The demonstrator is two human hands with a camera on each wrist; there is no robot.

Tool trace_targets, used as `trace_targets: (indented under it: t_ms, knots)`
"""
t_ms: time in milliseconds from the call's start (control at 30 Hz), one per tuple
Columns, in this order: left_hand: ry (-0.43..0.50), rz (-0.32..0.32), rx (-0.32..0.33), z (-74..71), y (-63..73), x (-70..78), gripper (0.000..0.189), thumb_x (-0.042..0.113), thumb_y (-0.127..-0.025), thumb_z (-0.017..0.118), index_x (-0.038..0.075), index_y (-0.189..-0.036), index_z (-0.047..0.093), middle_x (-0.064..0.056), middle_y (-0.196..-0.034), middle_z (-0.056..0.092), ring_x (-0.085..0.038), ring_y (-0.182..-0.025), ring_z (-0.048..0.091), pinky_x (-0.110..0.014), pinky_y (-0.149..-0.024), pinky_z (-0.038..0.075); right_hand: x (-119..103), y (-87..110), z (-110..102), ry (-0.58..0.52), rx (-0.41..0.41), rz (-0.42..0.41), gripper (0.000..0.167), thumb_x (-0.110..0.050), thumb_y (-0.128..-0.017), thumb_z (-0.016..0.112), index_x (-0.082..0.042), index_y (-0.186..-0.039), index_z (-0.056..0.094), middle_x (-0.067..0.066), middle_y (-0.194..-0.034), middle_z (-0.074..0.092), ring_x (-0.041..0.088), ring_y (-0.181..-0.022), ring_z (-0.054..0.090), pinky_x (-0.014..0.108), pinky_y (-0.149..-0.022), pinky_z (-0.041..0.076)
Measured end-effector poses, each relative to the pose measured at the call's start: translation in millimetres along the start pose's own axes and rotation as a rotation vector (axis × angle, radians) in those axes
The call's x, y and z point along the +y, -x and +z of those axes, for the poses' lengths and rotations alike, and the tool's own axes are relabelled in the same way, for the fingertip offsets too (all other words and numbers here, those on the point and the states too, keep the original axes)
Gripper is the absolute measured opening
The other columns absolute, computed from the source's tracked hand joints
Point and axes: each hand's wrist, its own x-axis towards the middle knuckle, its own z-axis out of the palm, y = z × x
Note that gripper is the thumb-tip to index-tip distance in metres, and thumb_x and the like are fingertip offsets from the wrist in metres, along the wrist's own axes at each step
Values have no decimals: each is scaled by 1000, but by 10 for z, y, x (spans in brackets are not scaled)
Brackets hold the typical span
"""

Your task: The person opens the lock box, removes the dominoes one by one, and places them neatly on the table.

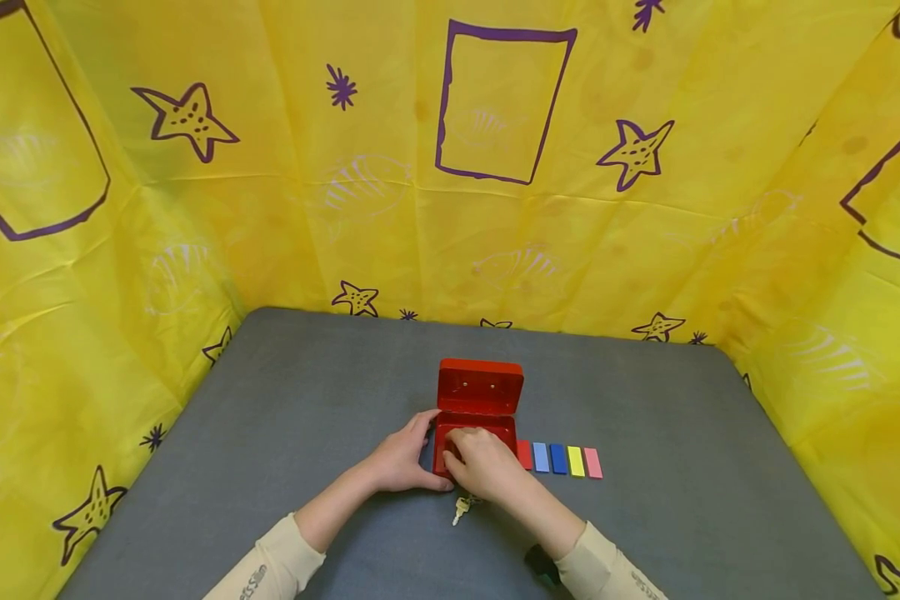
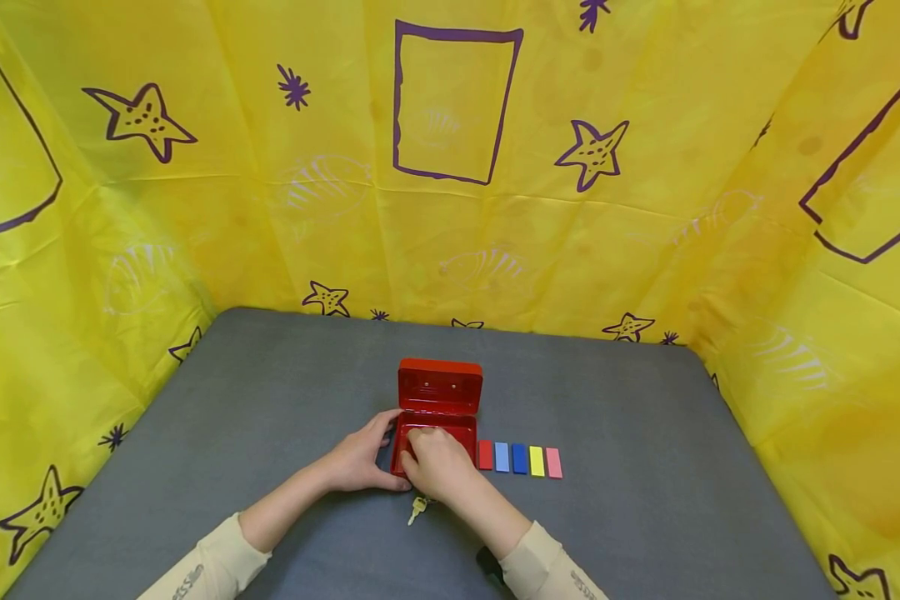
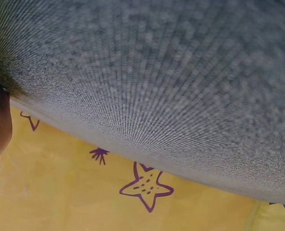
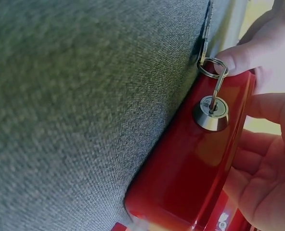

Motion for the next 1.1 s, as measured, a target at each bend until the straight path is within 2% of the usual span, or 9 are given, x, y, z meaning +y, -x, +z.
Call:
trace_targets:
  t_ms: [100, 267, 367, 433, 500, 567, 700, 900, 1100]
  knots:
    - [1, -1, -1, -1, 0, -4, 102, 42, -69, 87, 5, -145, 31, -11, -140, 44, -30, -114, 58, -43, -96, 49, -9, -9, -2, -19, -4, 1, 6, -15, -91, 65, -10, -89, 65, -6, -67, 52, 11, -62, 48, 23, -58, 45]
    - [6, 4, -1, -1, 5, -10, 101, 42, -69, 87, 6, -145, 31, -11, -140, 44, -29, -116, 57, -43, -97, 48, -18, -24, 5, -53, -14, 4, 14, -14, -92, 65, -14, -79, 59, -8, -62, 43, 9, -57, 43, 21, -53, 38]
    - [8, 4, 3, 0, 9, -5, 101, 41, -69, 87, 6, -145, 31, -11, -140, 44, -29, -115, 57, -44, -97, 49, -10, -28, 4, -64, -15, -2, 14, -14, -92, 65, -14, -79, 59, -8, -62, 42, 8, -56, 42, 20, -52, 38]
    - [5, -5, 3, 4, 9, -3, 101, 42, -69, 87, 7, -145, 31, -11, -141, 44, -30, -115, 57, -44, -97, 49, 3, -28, -6, -73, -19, -2, 8, -15, -91, 66, -12, -85, 62, -6, -62, 45, 8, -55, 43, 20, -52, 40]
    - [-1, -16, 2, 7, 10, 0, 101, 42, -69, 86, 7, -146, 30, -11, -141, 43, -30, -115, 57, -44, -96, 49, 25, -26, -20, -75, -17, 2, 8, -15, -91, 67, -8, -93, 67, -3, -68, 55, 10, -60, 49, 22, -57, 48]
    - [-3, -24, 1, 9, 10, 2, 102, 42, -69, 86, 7, -146, 30, -11, -142, 43, -31, -115, 57, -44, -96, 49, 54, -19, -40, -76, -17, 13, 18, -16, -89, 69, -5, -104, 68, 2, -81, 65, 14, -70, 58, 28, -69, 55]
    - [-7, -36, -6, 6, 8, 12, 101, 42, -70, 86, 7, -147, 29, -10, -142, 43, -30, -115, 56, -44, -95, 49, 137, -3, -69, -67, -6, 34, 30, -15, -86, 73, -2, -113, 68, 10, -105, 70, 23, -92, 64, 41, -87, 54]
    - [-16, -39, -8, 8, -4, 17, 101, 42, -70, 85, 8, -147, 29, -10, -142, 43, -29, -115, 56, -43, -96, 49, 257, 18, -76, -53, -5, 51, 34, -13, -80, 76, -4, -112, 68, 11, -108, 69, 25, -95, 64, 43, -88, 53]
    - [-9, -54, -16, 11, 4, 29, 101, 42, -70, 85, 8, -147, 29, -10, -142, 43, -30, -116, 55, -43, -96, 50, 305, 23, -66, -69, -46, 80, 40, -14, -78, 79, -3, -115, 67, 11, -111, 68, 25, -97, 63, 45, -89, 53]
